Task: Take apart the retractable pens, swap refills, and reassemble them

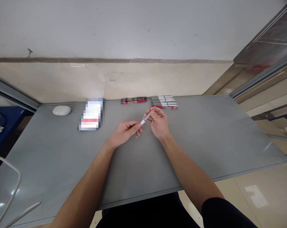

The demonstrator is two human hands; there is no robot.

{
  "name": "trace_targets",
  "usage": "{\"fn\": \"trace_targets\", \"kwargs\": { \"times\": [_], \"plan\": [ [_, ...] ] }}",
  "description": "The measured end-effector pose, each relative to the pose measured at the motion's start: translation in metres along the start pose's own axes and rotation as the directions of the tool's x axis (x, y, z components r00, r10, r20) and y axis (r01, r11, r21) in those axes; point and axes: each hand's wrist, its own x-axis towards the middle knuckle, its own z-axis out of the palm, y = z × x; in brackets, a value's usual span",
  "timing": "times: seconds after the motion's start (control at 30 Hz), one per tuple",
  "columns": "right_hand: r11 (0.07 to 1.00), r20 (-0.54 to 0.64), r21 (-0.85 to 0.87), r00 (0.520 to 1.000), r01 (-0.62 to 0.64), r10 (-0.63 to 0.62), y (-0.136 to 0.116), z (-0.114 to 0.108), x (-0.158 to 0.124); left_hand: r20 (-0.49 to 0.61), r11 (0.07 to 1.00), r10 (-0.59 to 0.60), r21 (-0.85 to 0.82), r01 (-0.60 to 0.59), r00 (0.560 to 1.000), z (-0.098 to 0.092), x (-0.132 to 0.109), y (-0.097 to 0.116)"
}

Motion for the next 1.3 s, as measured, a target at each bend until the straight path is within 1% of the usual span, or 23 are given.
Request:
{"fn": "trace_targets", "kwargs": {
  "times": [0.17, 0.27, 0.43, 0.57, 0.67, 0.77, 0.87, 1.0, 1.13, 1.2, 1.3],
  "plan": [
    [0.999, 0.06, 0.052, 0.998, 0.002, -0.005, -0.0011, 0.0, -0.0019, 0.079, 0.997, -0.026, -0.066, 0.032, 0.996, 0.0007, -0.0024, 0.0034],
    [0.998, 0.059, 0.057, 0.998, -0.005, 0.001, -0.0021, 0.0013, -0.003, 0.102, 0.995, -0.035, -0.092, 0.044, 0.994, 0.0013, -0.0028, 0.0041],
    [0.999, 0.031, 0.032, 0.999, 0.021, -0.022, -0.0022, 0.0017, -0.0023, 0.04, 0.998, -0.022, -0.051, 0.024, 0.999, 0.0018, -0.0018, 0.0037],
    [1.0, -0.032, 0.006, 0.999, 0.027, -0.027, -0.0013, 0.0016, -0.0005, -0.041, 1.0, 0.01, 0.018, -0.009, 0.999, 0.0033, 0.0008, 0.0009],
    [0.999, -0.055, 0.015, 0.998, 0.029, -0.028, -0.0008, 0.0019, -0.0001, -0.067, 0.999, 0.019, 0.041, -0.016, 0.998, 0.0041, 0.002, -0.0001],
    [0.999, -0.036, 0.041, 0.999, 0.022, -0.02, -0.0008, 0.0025, -0.0007, -0.041, 0.999, 0.01, 0.036, -0.009, 0.999, 0.0033, 0.0011, 0.0015],
    [0.999, 0.007, 0.054, 1.0, 0.003, -0.003, -0.0012, 0.0022, -0.0018, 0.019, 1.0, -0.004, 0.02, 0.003, 1.0, 0.002, -0.001, 0.0039],
    [0.998, 0.053, 0.063, 0.998, -0.029, 0.026, -0.0017, -0.0004, -0.0028, 0.093, 0.998, -0.012, -0.058, 0.017, 0.996, 0.0016, -0.003, 0.0038],
    [0.995, 0.097, 0.09, 0.995, -0.041, 0.032, -0.0022, -0.0029, -0.0031, 0.102, 0.99, -0.004, -0.137, 0.018, 0.995, 0.0017, -0.0033, 0.0024],
    [0.995, 0.112, 0.092, 0.993, -0.044, 0.033, -0.0022, -0.0032, -0.003, 0.107, 0.989, -0.005, -0.148, 0.021, 0.994, 0.0015, -0.0034, 0.0027],
    [0.996, 0.1, 0.08, 0.995, -0.035, 0.026, -0.0016, -0.003, -0.0029, 0.104, 0.991, -0.027, -0.127, 0.04, 0.994, 0.0012, -0.0036, 0.0037]
  ]
}}
